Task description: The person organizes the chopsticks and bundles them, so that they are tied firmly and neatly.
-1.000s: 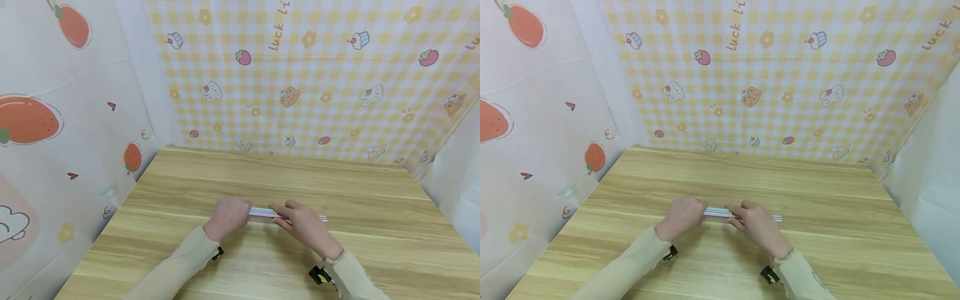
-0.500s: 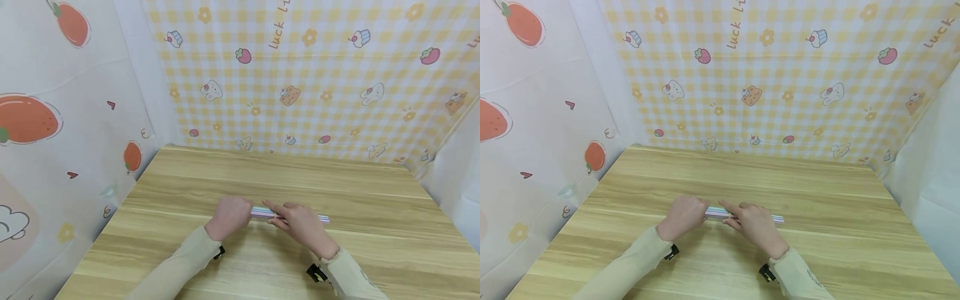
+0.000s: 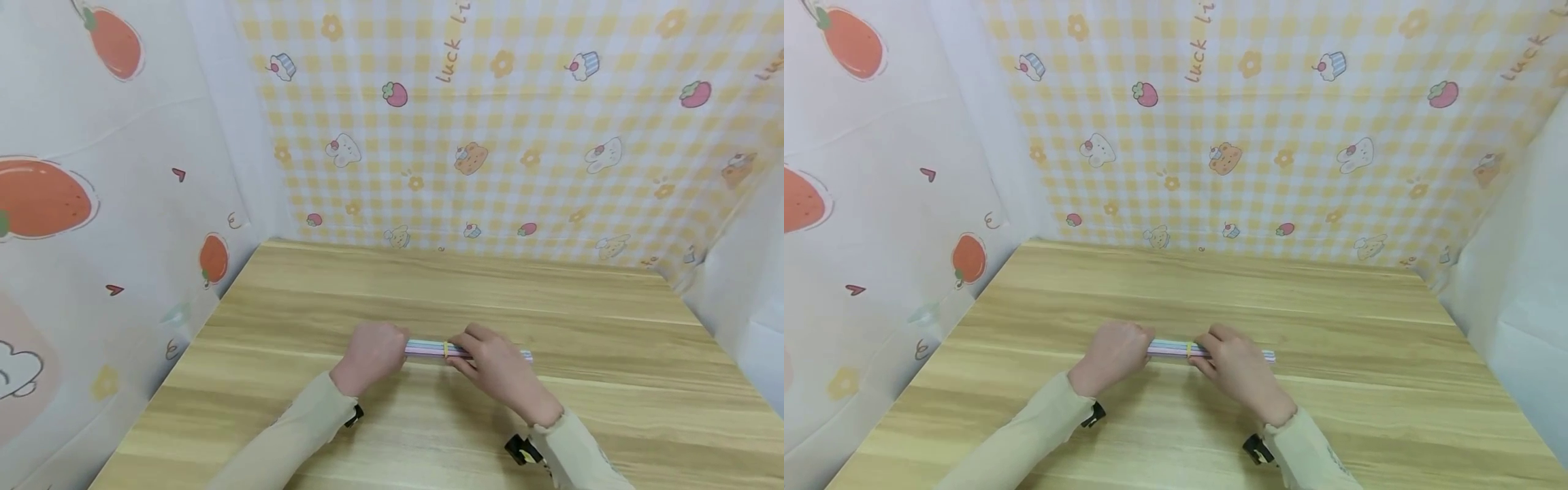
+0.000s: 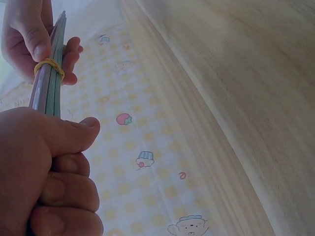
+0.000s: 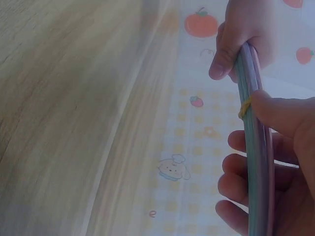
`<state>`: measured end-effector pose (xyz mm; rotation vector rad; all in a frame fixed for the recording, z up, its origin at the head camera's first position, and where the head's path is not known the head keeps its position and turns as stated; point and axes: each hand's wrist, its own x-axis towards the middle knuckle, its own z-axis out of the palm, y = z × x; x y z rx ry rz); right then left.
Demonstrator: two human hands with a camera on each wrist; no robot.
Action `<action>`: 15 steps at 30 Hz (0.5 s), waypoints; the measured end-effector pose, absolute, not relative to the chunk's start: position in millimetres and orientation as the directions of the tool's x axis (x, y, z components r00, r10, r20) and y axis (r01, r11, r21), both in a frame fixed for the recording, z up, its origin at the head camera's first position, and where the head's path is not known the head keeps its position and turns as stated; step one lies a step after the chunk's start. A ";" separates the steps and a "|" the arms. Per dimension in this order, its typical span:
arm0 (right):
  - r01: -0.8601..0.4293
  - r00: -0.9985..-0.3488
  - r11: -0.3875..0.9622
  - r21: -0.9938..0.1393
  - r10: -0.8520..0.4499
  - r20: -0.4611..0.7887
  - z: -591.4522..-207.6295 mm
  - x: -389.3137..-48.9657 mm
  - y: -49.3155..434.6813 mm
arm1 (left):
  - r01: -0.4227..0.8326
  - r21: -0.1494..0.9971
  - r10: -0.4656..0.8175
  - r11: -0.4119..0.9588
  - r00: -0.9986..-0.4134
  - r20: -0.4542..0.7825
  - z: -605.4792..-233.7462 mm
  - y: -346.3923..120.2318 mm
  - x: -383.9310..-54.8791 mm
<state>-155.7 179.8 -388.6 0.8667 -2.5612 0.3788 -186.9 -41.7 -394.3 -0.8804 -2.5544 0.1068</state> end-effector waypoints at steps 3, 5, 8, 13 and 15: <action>-0.664 -0.700 0.734 -0.145 -0.541 0.467 -389.9 -155.0 177.9 | 0.567 -0.222 0.606 0.793 -0.703 0.371 -395.1 -42.3 -185.4; -0.673 -0.699 0.721 -0.163 -0.549 0.459 -389.6 -154.4 176.6 | 0.567 -0.233 0.611 0.790 -0.699 0.372 -395.6 -42.4 -184.7; -0.661 -0.719 0.725 -0.193 -0.537 0.442 -389.5 -153.9 175.4 | 0.569 -0.234 0.613 0.788 -0.688 0.389 -396.2 -42.2 -184.0; -0.642 -0.733 0.739 -0.202 -0.517 0.442 -389.9 -154.6 175.5 | 0.570 -0.241 0.613 0.786 -0.665 0.428 -396.4 -41.1 -184.1; -0.636 -0.733 0.747 -0.194 -0.506 0.455 -389.9 -154.9 176.1 | 0.568 -0.250 0.616 0.784 -0.659 0.432 -395.6 -39.9 -184.8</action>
